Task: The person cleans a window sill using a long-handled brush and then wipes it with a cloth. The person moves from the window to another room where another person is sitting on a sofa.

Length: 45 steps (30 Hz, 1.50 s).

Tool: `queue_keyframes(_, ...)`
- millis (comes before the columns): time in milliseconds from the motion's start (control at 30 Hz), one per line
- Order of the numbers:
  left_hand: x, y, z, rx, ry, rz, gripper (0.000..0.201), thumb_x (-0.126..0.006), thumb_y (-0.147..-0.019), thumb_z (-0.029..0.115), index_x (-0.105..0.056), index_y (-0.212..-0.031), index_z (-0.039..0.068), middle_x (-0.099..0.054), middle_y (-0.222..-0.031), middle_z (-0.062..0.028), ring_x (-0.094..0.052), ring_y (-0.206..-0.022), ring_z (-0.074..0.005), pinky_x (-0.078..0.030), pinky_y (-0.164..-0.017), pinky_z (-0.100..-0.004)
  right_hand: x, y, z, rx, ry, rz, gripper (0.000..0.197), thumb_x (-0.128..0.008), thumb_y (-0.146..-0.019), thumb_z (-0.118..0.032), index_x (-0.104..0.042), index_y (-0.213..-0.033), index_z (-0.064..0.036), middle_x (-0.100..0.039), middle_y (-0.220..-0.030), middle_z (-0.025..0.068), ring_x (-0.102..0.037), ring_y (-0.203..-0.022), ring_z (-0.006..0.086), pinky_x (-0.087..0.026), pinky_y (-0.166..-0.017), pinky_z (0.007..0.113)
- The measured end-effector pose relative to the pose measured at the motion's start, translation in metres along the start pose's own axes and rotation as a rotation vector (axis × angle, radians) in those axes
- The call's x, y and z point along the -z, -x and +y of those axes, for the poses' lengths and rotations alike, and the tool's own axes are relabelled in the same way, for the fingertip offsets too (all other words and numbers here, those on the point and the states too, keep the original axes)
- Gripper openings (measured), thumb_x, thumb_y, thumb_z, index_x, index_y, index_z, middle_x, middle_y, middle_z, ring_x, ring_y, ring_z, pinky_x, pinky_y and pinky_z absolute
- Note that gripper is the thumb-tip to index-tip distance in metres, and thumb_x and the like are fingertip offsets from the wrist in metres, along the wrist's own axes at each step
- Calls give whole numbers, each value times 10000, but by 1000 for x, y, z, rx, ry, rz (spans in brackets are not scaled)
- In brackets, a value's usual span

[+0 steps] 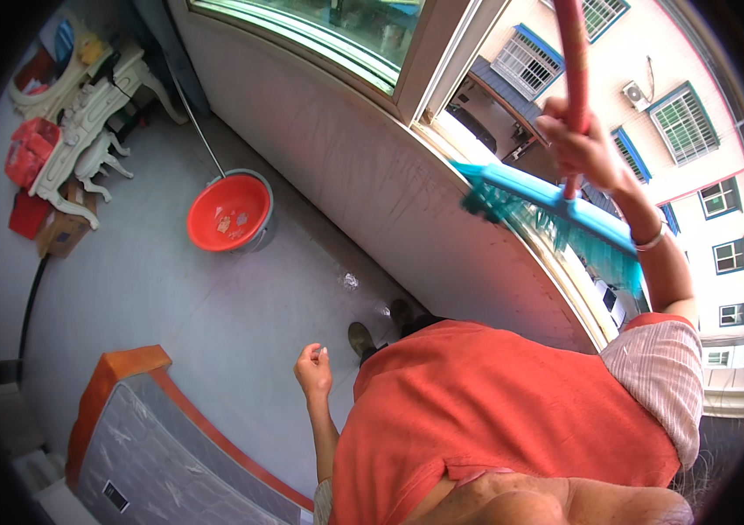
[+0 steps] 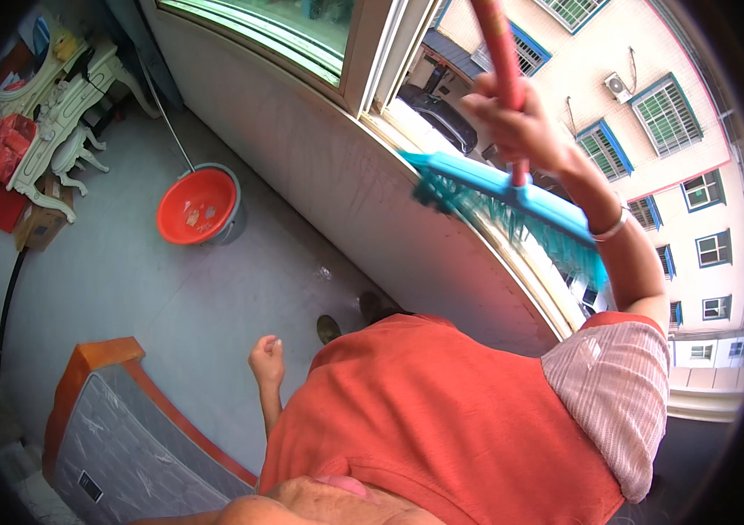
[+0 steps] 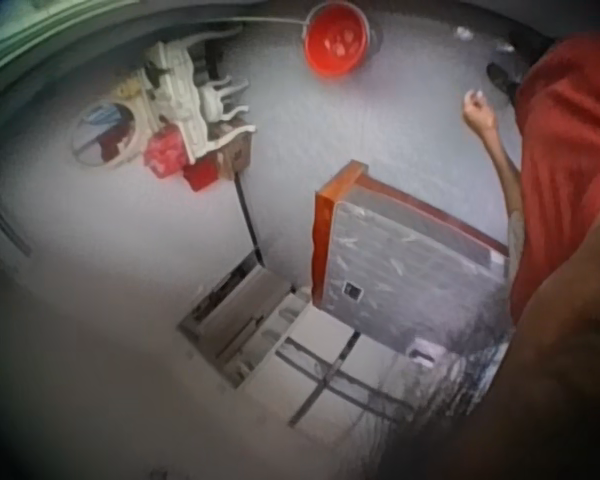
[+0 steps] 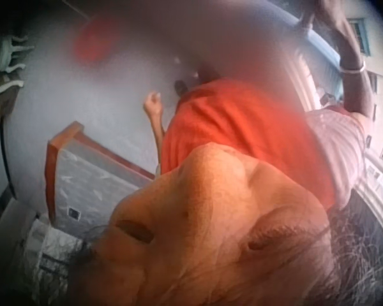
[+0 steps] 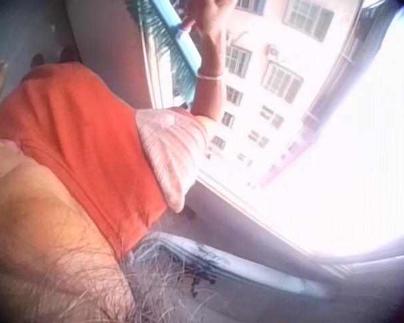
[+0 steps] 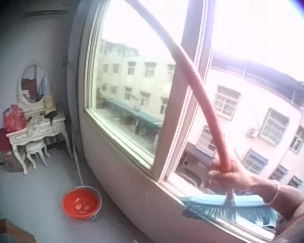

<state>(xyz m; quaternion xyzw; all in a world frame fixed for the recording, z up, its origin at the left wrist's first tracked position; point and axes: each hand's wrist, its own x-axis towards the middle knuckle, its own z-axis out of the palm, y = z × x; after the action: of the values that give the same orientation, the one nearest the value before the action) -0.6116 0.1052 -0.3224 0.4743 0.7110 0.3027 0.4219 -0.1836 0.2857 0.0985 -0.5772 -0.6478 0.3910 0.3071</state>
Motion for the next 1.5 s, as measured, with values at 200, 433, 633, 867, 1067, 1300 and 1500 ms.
queue_keyframes(200,2,-32,8,-65,-29,9,229,-725,-914,143,-709,-1085,-9,-686,-773,-105,-633,-656,-191,-520,-644,-360,63,18,-30,248,-64,101,270,-606,-1050,-367,-545,-937,-130,-372,-557,-96,-353,-421,11,-296,-405,194)
queue_keyframes(433,-7,-60,48,-128,-54,3,228,-722,-919,135,-708,-1092,-12,-670,-752,-93,-614,-634,-181,-517,-637,-355,33,-29,-17,444,-276,106,272,-505,-1101,-293,-498,-894,-117,-387,-609,-94,-369,-452,4,-300,-409,182)
queue_keyframes(633,-35,-57,70,-112,-86,-100,233,-723,-919,130,-706,-1098,-18,-683,-758,-97,-633,-652,-173,-522,-634,-340,6,-49,41,262,-241,11,263,-653,-1029,-289,-586,-878,-85,-512,-580,-40,-501,-459,50,-408,-419,226)
queue_keyframes(867,-65,-72,112,-253,-43,-198,290,-730,-925,130,-689,-1174,-12,-697,-907,-93,-648,-782,-143,-532,-703,-309,97,8,46,202,-173,82,275,-645,-1020,-364,-519,-1020,-120,-389,-552,-97,-387,-416,2,-313,-383,174)
queue_keyframes(1067,-81,-144,324,-848,0,43,662,-758,-899,132,-470,-1478,-12,-567,-1198,-161,-550,-968,-261,-499,-877,-401,129,-22,36,426,-416,276,210,-611,-1043,-235,-548,-877,-122,-428,-565,-70,-396,-434,53,-351,-380,210)
queue_keyframes(1300,-125,-211,512,-1275,263,355,1002,-793,-910,402,-175,-1536,-79,-280,-1502,-291,-404,-1368,-391,-315,-1185,-523,119,-135,22,510,-595,279,217,-596,-1044,-250,-540,-887,-112,-429,-589,-82,-404,-464,63,-349,-424,252)
queue_keyframes(1500,-158,-232,516,-1366,476,418,935,-697,-977,395,-142,-1542,-102,-325,-1486,-304,-433,-1368,-391,-389,-1147,-514,132,-208,49,474,-738,258,219,-640,-1003,-261,-546,-880,-105,-453,-602,-53,-403,-453,77,-323,-408,275)
